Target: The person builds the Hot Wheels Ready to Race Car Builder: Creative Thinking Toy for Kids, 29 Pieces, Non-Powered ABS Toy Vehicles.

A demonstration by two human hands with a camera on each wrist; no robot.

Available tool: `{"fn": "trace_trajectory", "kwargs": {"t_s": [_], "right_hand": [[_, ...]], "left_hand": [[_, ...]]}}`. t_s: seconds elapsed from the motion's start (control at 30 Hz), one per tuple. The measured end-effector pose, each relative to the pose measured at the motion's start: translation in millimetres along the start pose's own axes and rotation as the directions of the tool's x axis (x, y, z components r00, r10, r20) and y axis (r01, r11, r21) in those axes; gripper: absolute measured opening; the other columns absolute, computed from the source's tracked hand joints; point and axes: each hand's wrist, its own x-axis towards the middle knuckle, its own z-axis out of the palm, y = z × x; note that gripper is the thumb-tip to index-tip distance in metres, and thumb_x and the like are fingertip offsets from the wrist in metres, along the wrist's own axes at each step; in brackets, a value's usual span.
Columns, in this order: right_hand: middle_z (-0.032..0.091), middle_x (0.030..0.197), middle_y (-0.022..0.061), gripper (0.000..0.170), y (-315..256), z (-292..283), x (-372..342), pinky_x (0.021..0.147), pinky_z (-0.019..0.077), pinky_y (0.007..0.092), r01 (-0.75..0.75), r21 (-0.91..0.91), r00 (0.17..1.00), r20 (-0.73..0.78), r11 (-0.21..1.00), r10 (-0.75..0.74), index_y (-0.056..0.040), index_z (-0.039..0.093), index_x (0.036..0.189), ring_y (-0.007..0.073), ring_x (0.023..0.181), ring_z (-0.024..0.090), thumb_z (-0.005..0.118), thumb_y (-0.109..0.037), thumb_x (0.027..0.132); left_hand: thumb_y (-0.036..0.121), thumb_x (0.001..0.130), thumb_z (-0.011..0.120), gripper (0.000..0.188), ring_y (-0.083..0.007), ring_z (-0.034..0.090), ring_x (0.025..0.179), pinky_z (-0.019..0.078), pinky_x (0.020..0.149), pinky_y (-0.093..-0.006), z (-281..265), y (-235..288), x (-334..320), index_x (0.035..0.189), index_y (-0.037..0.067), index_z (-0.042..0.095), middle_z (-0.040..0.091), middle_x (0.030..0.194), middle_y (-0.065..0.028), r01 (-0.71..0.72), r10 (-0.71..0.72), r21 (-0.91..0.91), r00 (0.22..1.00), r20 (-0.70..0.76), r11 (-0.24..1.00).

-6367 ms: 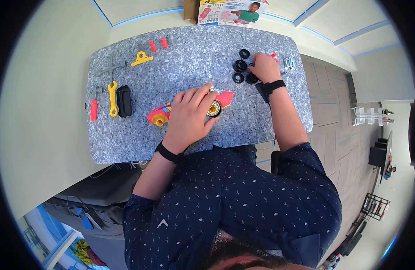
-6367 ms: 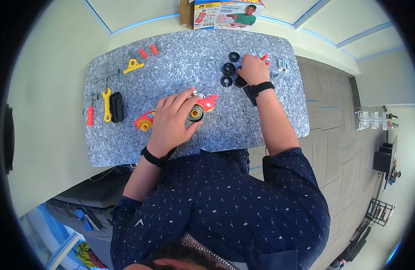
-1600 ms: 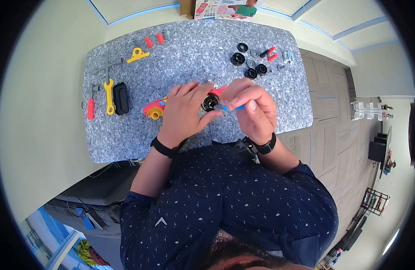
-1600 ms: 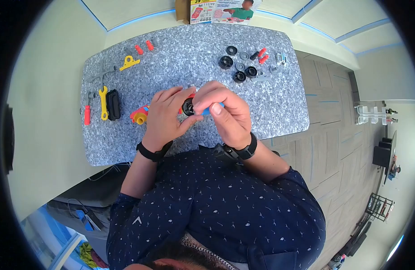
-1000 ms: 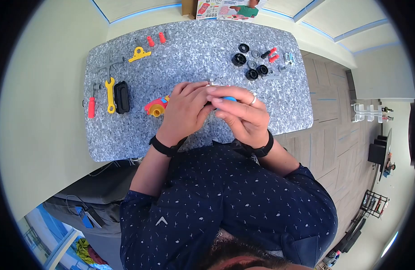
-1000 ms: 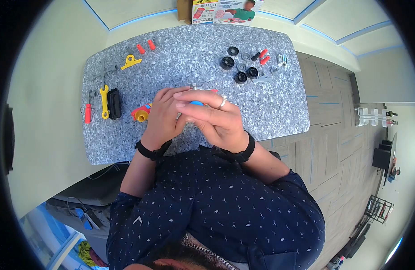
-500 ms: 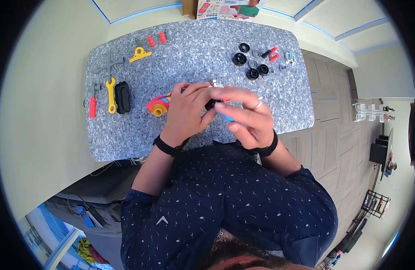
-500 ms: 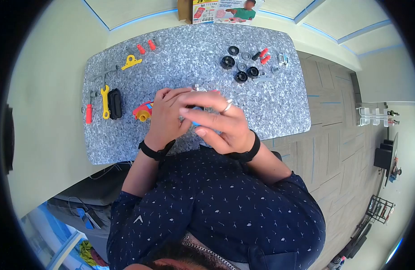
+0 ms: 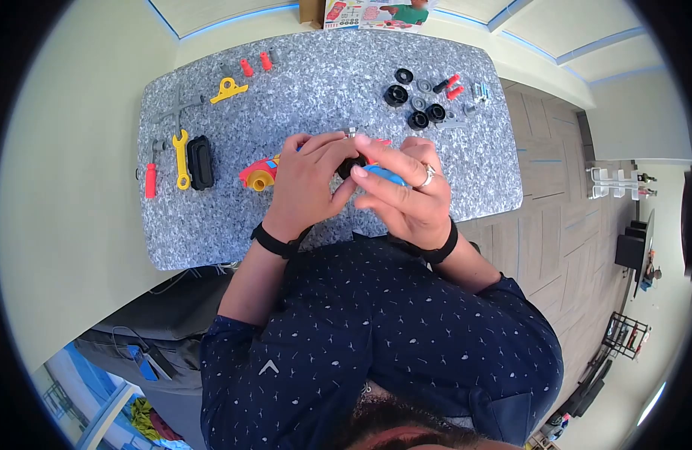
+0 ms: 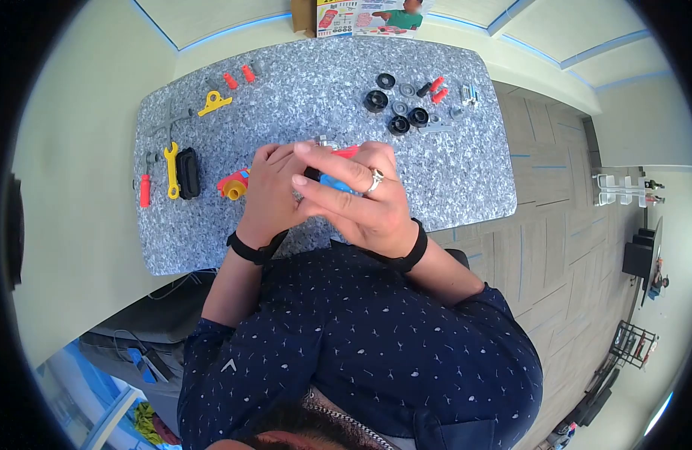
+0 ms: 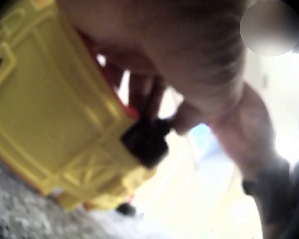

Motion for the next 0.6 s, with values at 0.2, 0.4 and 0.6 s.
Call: {"fn": "trace_trajectory", "kwargs": {"t_s": [0.2,0.4,0.6], "right_hand": [[0.052,0.175,0.0244,0.057,9.9,11.0,-2.1,0.117,0.0511,0.0522,0.049,0.252,0.998,0.036,0.967,-0.060,-0.0075,0.077,0.147,0.0378,0.137,0.069,0.074,0.007,0.092],[0.057,0.169,0.0264,0.045,1.5,12.4,-0.3,0.111,0.0568,0.0497,0.019,0.133,1.000,-0.012,0.991,-0.017,-0.0062,0.080,0.141,0.0359,0.126,0.074,0.079,0.002,0.097],[0.064,0.164,0.0167,0.046,-1.1,15.6,-1.9,0.109,0.0569,0.0488,-0.001,0.047,0.998,-0.062,0.999,0.004,-0.0096,0.081,0.140,0.0312,0.127,0.071,0.080,0.002,0.095]], "left_hand": [[0.028,0.090,0.083,0.043,-0.0224,0.071,0.133,0.0464,0.106,-0.0489,1.2,-2.9,0.9,0.131,0.017,0.073,0.079,0.130,-0.0012,-0.037,0.038,0.038,0.999,-0.031,0.999],[0.026,0.089,0.084,0.046,-0.0216,0.072,0.132,0.0464,0.106,-0.0479,0.4,-1.7,0.2,0.132,0.016,0.074,0.079,0.130,-0.0001,-0.016,0.017,0.031,1.000,-0.025,0.999],[0.025,0.088,0.084,0.048,-0.0211,0.072,0.132,0.0460,0.107,-0.0475,-1.0,0.6,1.9,0.135,0.016,0.074,0.079,0.130,0.0006,-0.006,0.006,-0.004,0.999,-0.041,1.000]]}}
